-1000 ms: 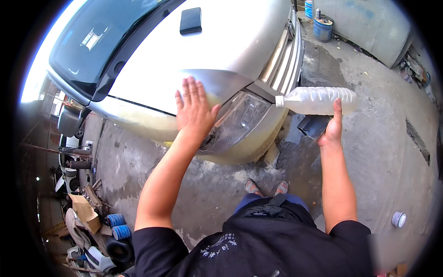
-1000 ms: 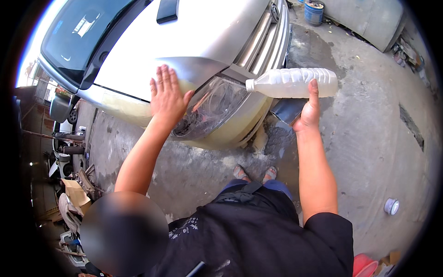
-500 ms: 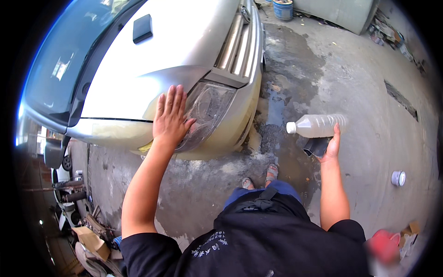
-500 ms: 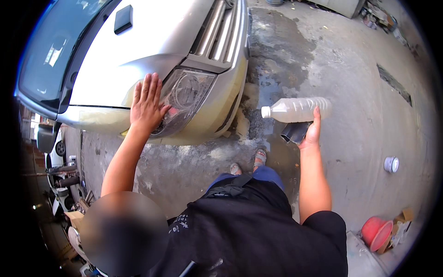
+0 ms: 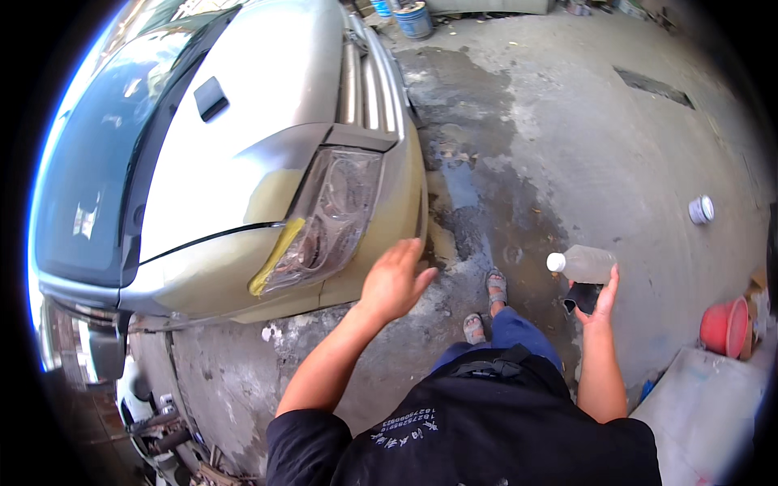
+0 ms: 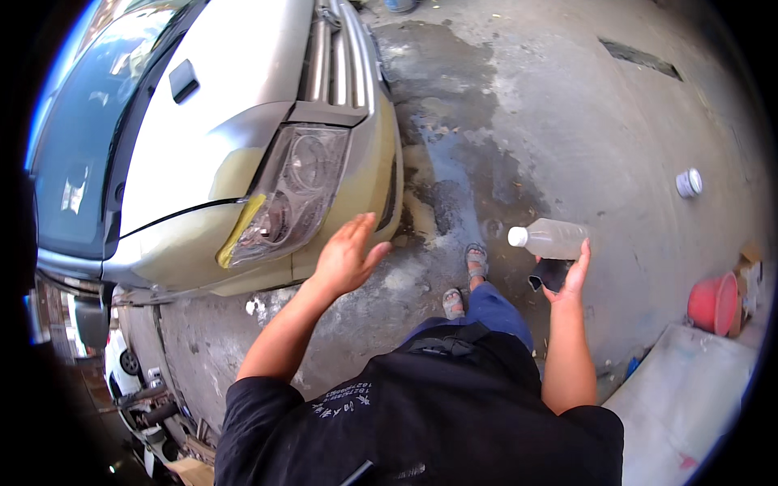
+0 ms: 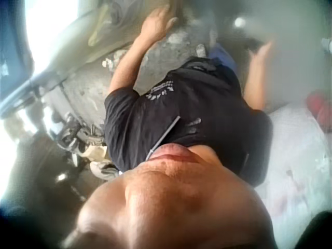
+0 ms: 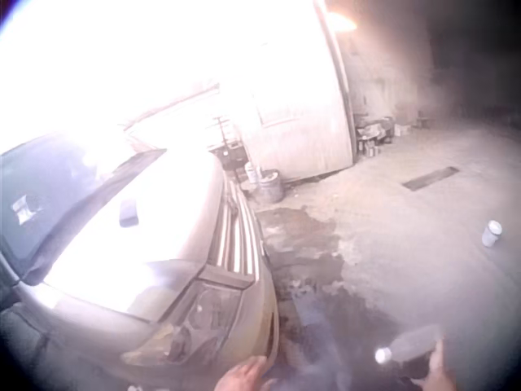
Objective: The person applies a liquid from a bottle onto the hood of a silver car and rubs it in with a black block. They then wipe the hood with a purple cloth and inspect the surface by hand. Finally, they handle two sanding blocks.
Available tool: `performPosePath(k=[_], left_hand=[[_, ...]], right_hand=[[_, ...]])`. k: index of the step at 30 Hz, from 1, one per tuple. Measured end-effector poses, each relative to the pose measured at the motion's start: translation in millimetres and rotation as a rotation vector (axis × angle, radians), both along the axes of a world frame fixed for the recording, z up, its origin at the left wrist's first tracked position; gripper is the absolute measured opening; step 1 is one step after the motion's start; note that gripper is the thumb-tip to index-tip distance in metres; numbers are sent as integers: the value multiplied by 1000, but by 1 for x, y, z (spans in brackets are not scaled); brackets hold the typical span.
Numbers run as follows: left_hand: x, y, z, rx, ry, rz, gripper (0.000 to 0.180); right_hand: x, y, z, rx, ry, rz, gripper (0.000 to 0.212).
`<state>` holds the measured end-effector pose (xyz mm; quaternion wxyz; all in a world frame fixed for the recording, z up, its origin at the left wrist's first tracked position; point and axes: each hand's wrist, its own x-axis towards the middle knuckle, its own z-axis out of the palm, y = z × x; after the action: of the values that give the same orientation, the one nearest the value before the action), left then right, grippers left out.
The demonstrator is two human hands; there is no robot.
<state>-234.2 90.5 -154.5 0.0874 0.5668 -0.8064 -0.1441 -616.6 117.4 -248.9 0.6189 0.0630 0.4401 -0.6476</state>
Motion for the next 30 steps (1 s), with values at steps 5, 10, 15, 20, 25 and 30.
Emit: performPosePath(k=[5,10,15,20,25,30], left_hand=[[-132,17,-26,371,416,-327,71],[-237,56,-29,368,509,-586,78],[-322,73,-40,204,517,-782,40],[-443,124,-40,232,352,-915,32],[-541,146,-54,140,230,-1132,30],[-587,111,-83,44,-14,-1069,34]], right_hand=[[-16,63,7,-90,-170,-11,61],[-54,119,11,-20,-136,-151,60],[-101,178,-4,-106,-205,-333,64],[-172,268,-42,-11,-300,-447,61],[-216,345,-74,112,-279,-609,42],[-262,415,-89,143,-112,-820,29]])
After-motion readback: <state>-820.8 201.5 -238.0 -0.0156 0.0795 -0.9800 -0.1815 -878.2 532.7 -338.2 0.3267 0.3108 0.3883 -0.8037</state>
